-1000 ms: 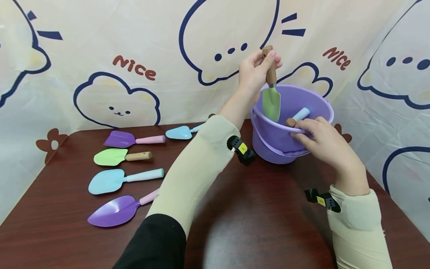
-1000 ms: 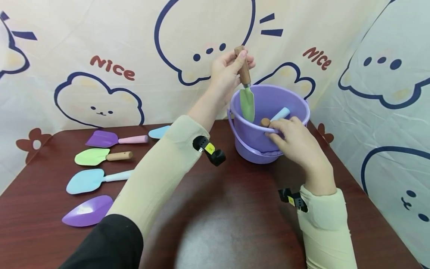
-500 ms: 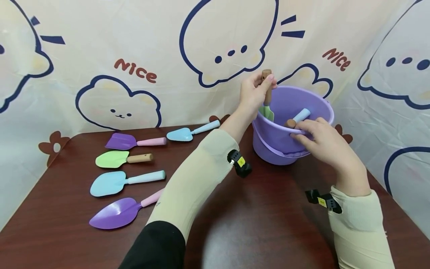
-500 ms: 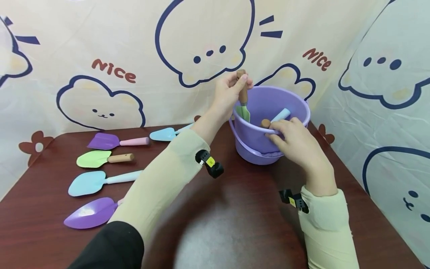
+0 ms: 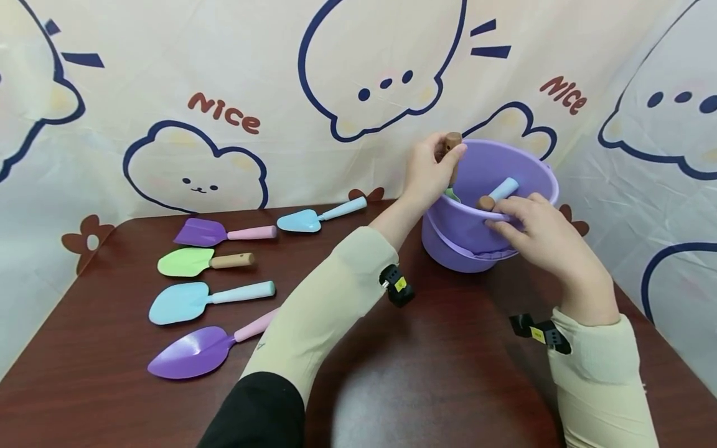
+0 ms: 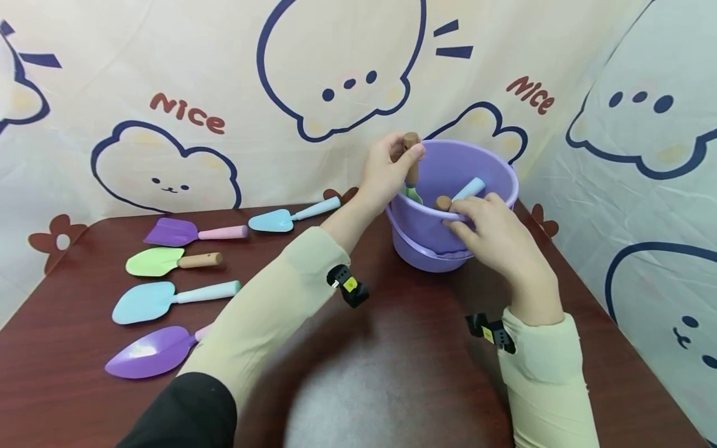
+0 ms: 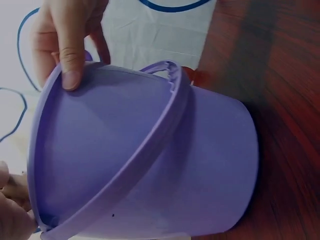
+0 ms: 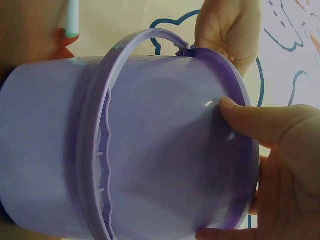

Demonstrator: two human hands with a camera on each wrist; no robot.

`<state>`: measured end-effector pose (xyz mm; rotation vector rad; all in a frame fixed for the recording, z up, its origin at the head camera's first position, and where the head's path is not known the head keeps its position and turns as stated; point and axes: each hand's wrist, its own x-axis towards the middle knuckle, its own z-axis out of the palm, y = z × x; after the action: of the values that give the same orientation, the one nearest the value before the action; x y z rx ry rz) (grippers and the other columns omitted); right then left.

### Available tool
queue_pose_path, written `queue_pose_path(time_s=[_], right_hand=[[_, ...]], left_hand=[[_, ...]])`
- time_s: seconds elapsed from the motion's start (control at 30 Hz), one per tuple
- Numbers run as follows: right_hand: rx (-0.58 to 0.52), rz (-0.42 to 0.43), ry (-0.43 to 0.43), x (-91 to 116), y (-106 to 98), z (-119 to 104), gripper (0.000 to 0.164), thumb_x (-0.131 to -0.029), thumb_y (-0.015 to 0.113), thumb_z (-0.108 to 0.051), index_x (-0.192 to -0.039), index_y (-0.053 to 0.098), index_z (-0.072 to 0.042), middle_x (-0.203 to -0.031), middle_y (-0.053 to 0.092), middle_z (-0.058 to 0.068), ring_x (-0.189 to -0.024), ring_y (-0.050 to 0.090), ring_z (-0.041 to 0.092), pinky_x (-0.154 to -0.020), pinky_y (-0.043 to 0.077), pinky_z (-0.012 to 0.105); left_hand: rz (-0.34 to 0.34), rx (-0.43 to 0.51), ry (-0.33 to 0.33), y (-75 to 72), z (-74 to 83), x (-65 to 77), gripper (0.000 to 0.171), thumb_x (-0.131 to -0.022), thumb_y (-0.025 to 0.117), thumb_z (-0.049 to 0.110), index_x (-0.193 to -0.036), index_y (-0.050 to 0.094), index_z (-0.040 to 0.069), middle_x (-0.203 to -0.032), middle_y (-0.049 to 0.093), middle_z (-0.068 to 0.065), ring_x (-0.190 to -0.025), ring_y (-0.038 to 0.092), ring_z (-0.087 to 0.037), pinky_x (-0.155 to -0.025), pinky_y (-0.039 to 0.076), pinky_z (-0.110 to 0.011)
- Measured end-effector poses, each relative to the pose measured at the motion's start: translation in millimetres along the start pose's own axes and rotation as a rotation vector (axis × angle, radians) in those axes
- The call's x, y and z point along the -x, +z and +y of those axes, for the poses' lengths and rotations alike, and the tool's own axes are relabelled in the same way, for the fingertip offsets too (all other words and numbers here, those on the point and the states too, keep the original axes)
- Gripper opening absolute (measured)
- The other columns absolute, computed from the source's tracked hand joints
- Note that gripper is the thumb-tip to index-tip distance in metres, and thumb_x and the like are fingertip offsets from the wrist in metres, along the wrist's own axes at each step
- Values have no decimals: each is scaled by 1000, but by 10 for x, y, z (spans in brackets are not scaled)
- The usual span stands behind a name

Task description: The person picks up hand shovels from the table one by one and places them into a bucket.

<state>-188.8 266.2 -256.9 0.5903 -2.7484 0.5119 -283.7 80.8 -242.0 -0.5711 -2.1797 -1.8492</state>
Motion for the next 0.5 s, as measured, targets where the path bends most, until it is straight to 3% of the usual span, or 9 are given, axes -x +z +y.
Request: queue_pose_path(time_s=[0.13,0.4,0.5], right_hand=[[-4,1,1,7,2,0,5,-93,69,-14,-94,68,-10,-74,57,6,-84,45,27,-68,35,39],[7,4,-5,8,4,0,5,-93,69,-14,-93,67,-9,-75,58,6,-84,46,28,-68,35,39],[8,4,-8,2,-1,-2,5,-93,69,-13,-93,67,-9,-75,58,6,-84,46,28,-68,36,39]], left_hand=[[-9,-63,50,-21,-21,63,26,-98,64,19,-117,64,2,-93,66,-11,-80,58,-14,-65,41,-15],[97,-163,85,-18,-79,145,21,-96,68,19,-110,68,4,-96,70,-9,-92,62,-14,-79,44,-17],[92,-182,88,-18,-66,168,19,-95,68,19,-109,68,5,-96,69,-8,-93,62,-14,-83,47,-19]])
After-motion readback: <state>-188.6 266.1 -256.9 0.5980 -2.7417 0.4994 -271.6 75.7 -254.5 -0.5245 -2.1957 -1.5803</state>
